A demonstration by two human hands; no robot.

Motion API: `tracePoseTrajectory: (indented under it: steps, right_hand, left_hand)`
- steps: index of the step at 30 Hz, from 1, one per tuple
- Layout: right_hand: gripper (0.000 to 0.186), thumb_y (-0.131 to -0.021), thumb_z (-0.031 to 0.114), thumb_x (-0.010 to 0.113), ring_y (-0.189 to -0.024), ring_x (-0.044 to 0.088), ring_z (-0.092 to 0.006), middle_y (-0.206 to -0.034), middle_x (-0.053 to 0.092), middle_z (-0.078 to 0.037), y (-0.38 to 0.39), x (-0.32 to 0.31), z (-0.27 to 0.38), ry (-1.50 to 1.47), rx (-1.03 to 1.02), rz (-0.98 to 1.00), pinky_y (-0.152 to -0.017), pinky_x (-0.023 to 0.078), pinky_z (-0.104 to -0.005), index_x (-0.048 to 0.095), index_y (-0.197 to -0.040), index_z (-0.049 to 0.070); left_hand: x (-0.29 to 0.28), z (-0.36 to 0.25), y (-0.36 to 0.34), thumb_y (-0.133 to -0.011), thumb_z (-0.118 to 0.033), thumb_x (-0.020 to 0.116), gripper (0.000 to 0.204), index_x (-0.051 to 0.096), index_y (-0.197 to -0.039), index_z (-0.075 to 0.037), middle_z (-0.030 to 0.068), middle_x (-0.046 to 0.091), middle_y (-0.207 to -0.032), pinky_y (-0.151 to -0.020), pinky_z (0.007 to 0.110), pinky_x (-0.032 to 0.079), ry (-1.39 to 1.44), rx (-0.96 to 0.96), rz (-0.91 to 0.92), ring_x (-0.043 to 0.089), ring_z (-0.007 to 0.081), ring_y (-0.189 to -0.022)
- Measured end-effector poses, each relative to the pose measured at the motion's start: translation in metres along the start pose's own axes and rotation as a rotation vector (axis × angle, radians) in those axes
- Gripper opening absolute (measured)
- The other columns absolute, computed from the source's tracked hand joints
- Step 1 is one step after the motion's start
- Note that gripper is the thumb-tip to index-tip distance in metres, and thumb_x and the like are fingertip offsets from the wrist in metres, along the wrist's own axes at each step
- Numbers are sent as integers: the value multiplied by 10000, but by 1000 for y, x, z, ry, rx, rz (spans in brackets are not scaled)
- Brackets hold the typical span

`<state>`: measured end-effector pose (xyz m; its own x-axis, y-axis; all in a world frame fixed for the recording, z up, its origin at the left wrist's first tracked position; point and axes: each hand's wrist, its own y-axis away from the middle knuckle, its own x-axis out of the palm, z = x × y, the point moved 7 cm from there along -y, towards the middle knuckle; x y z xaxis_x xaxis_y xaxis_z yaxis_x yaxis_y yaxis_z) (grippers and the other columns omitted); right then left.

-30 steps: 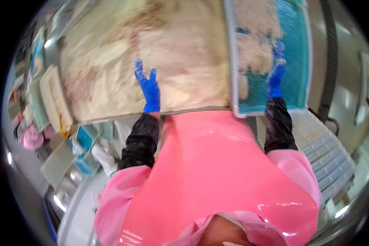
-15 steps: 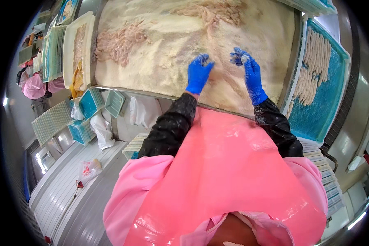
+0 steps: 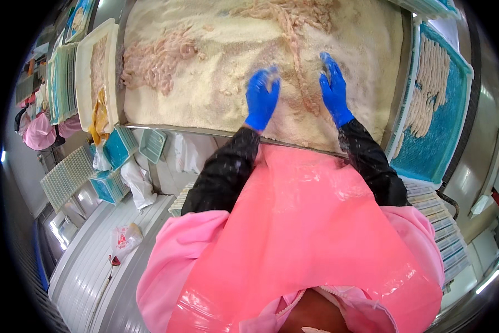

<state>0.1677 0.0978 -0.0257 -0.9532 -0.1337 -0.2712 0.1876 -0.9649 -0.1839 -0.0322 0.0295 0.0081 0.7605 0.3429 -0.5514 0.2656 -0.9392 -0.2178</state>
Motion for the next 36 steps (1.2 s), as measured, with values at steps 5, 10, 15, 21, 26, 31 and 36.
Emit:
tracePoseTrajectory:
  steps: [5,10,15,21,26,31,36]
  right_hand:
    - [449,-889,191,510,-1256,371,-305,-1353,419,-153,-17,56,12,-6,49,96,-1054,270,-365,434,-1313,64]
    - [546,-897,326,450,-1351,177,-330,-1461,259,-99,-13,62,12,864,-110,266,-1069,86,-539,311,-1404,178]
    - [573,-888,274,423,-1357,142,-336,-1499,160,-76,18,9,-7,789,-5,181,-1066,43,-539,246,-1431,219]
    - [565,-876,334,467,-1329,240,-304,-1462,273,-70,33,61,31,449,-90,371,-1070,51,-545,322,-1404,197]
    - [541,-881,315,461,-1309,288,-278,-1428,332,-87,48,43,0,582,-38,225,-1086,87,-493,347,-1387,160]
    - [466,-871,260,520,-1190,438,-273,-1320,451,-151,59,3,4,591,5,227,-985,311,-379,454,-1306,105]
    - [397,-832,229,597,-884,626,-275,-999,641,-168,86,-21,-8,83,463,278,-777,472,-342,552,-1172,29]
  left_hand:
    - [80,59,-26,-955,-249,442,357,482,-1218,-11,80,557,-1128,-868,300,434,1227,-671,-276,536,169,-955]
    - [96,69,-13,-977,-316,367,394,452,-1224,-20,79,525,-1145,-920,290,400,1746,-343,316,499,182,-1046]
    - [62,20,34,-973,-374,339,475,365,-1342,-77,116,416,-1317,-1016,322,315,1348,-987,-131,428,238,-1149]
    - [141,42,67,-920,-511,381,556,447,-1284,-95,118,501,-1240,-938,357,404,1893,-1028,-32,495,254,-1061]
    - [130,-17,57,-901,-541,399,545,520,-1187,-93,109,569,-1119,-850,367,464,1565,-1335,131,542,248,-952]
    - [145,-1,71,-908,-508,405,501,520,-1129,-73,96,563,-1035,-838,340,447,2307,-914,432,530,219,-940]
    - [97,-19,85,-948,-301,433,438,435,-1284,-21,108,518,-1223,-947,317,388,1597,-1084,160,497,195,-1080]
